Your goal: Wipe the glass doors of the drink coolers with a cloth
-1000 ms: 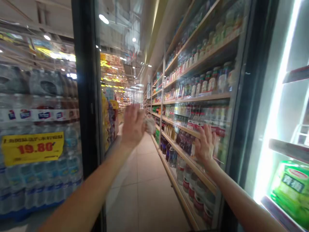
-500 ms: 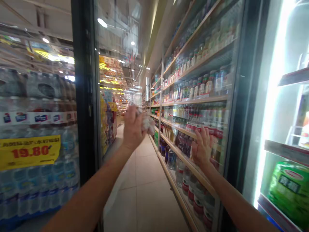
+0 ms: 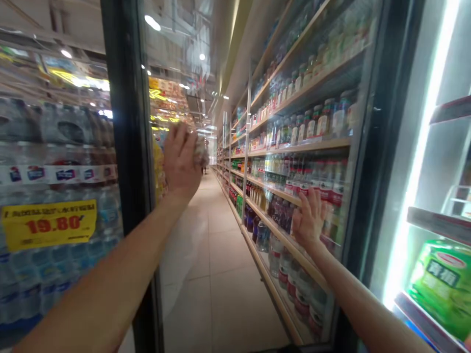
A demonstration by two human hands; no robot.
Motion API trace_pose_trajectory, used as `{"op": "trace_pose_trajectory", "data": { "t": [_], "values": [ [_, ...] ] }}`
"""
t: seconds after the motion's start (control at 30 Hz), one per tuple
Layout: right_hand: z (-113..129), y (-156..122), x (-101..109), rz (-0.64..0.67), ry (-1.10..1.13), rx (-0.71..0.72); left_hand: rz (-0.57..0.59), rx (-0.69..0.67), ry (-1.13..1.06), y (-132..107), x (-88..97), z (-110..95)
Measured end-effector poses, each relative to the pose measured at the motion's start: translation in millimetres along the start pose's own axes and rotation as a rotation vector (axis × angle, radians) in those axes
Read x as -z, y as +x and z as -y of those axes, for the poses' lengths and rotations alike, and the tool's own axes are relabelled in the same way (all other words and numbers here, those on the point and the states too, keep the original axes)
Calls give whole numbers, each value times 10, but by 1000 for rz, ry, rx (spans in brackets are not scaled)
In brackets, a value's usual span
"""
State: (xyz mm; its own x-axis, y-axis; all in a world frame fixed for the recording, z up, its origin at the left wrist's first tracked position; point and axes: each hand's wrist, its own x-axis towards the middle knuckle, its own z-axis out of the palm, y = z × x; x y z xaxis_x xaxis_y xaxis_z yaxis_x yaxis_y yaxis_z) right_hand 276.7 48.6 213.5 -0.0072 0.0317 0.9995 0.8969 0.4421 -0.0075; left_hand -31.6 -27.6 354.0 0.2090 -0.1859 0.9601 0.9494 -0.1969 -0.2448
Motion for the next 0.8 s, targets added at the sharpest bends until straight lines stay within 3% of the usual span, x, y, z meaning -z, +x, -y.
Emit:
{"op": "trace_pose_trajectory", "data": {
  "t": [0.03, 0.1, 0.17, 0.23, 0.27, 0.33, 0.4, 0.47, 0.53, 0.63, 0.7, 0.73, 0.8],
  "values": [
    [9, -2, -4, 3, 3, -6, 60, 9, -27, -62, 1, -74],
    [35, -7, -16, 3, 10, -21, 160, 12, -55, -309, -29, -425],
    [61, -11, -29, -16, 11, -31, 267, -100, -102, -580, -87, -822],
    [77, -12, -40, -34, 2, -34, 349, -243, -120, -721, -137, -999],
    [82, -12, -42, -36, 0, -32, 357, -295, -118, -719, -145, -965],
    [85, -12, -42, -33, 3, -26, 250, -277, -76, -597, -111, -695],
    [86, -13, -37, -21, 11, -32, 11, -75, 12, -422, -40, -348],
    [84, -15, -33, -18, 16, -44, -74, 56, 43, -327, 10, -167],
    [77, -19, -33, -19, 15, -44, -44, 34, 30, -362, 5, -248],
    [62, -23, -39, -23, 8, -28, 135, -281, -83, -504, -75, -556],
    [57, -23, -41, -22, 7, -14, 232, -462, -160, -499, -117, -600],
    [57, -21, -40, -24, 8, -11, 233, -467, -175, -455, -125, -552],
    [64, -17, -39, -31, 9, -12, 114, -255, -127, -335, -125, -405]
  ]
}}
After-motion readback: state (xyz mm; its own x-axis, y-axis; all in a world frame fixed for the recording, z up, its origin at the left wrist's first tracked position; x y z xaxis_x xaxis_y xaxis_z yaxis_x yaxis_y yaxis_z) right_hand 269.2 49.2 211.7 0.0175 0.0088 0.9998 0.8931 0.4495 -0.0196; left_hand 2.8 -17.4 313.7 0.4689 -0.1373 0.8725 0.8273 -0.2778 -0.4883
